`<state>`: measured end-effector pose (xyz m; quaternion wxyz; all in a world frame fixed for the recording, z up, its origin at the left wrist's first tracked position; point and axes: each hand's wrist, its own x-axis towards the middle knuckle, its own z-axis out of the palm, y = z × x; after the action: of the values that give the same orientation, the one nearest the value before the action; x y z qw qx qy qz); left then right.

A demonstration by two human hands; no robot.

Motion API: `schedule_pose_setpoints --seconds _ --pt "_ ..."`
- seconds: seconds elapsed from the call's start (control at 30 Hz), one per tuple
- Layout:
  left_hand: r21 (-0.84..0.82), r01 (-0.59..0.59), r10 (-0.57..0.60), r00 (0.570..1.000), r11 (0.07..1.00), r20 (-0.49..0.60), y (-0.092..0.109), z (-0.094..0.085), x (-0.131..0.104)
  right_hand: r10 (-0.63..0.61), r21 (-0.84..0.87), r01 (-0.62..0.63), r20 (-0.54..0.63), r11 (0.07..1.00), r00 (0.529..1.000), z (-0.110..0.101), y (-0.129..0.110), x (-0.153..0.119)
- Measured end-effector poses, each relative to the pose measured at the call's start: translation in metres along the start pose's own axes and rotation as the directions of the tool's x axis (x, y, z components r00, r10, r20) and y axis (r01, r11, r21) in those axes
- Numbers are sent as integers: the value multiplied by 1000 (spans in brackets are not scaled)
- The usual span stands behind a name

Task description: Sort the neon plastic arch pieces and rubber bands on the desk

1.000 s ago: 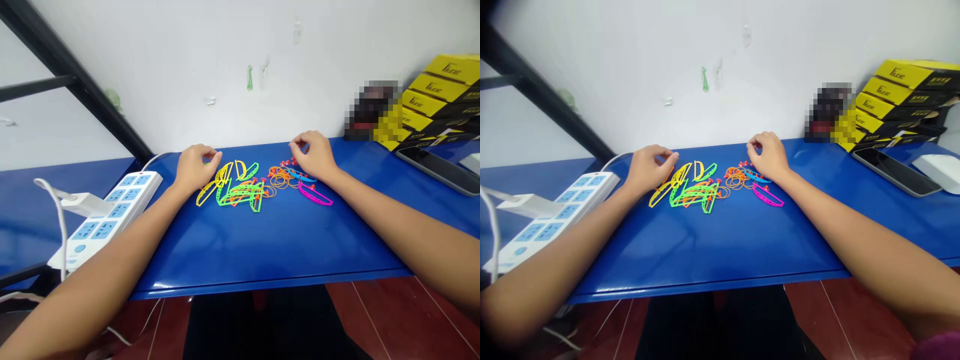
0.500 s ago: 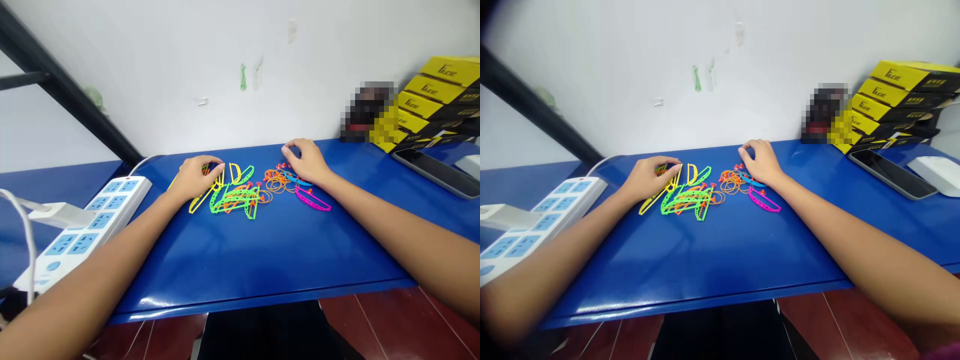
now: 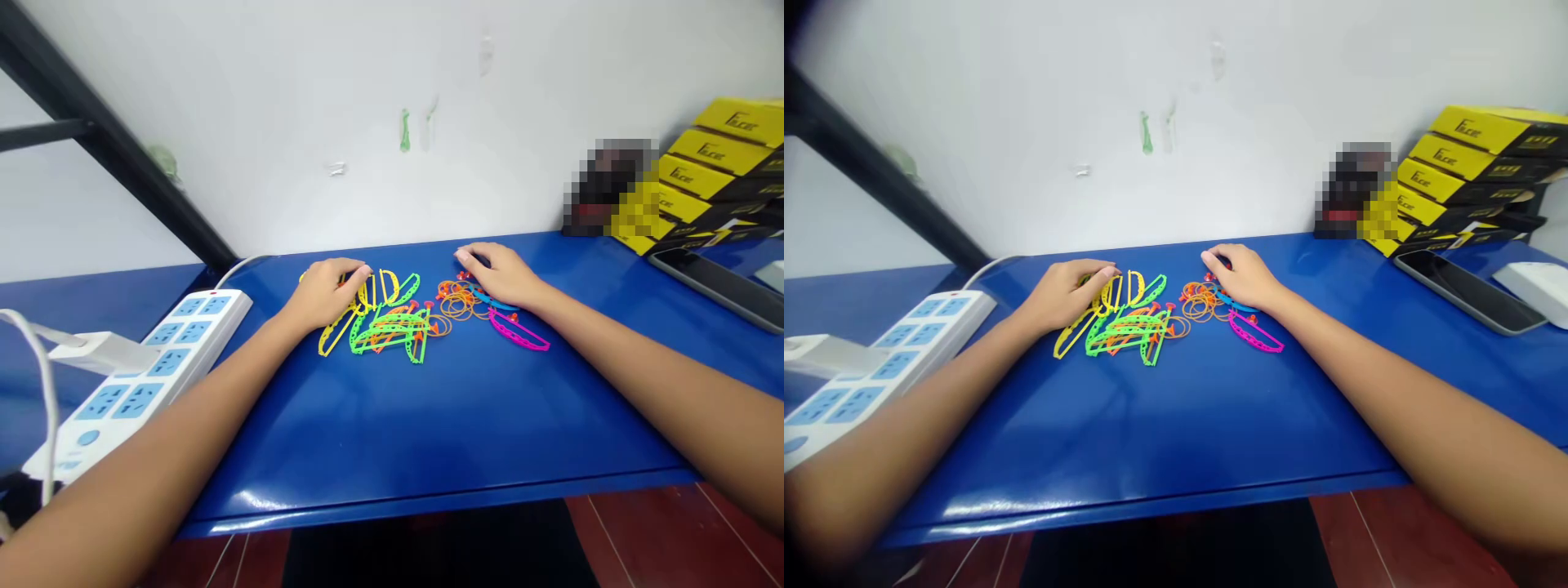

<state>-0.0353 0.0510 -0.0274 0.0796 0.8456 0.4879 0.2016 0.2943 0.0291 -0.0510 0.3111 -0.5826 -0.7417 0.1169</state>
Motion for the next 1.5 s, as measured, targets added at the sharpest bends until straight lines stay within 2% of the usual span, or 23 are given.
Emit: schedule_pose_setpoints --seconds 0.2,0.4,0.7,1.13,1.5 --pt "-16 -83 83 997 996 -7 3 5 -3 -65 14 64 67 998 996 4 -4 -2" --pt "-4 -84 84 996 996 -12 2 10 -4 -80 40 78 75 996 994 7 -2 -2" --pt "7 -108 108 994 994 0 3 10 -3 -179 -82 186 79 979 981 10 4 -3" --pt "19 -105 104 994 994 19 5 10 -3 -191 -182 216 148 959 971 5 -3 -3" --pt "15 -103 103 995 995 9 3 12 -3 -198 -177 225 156 958 968 6 -2 -3"
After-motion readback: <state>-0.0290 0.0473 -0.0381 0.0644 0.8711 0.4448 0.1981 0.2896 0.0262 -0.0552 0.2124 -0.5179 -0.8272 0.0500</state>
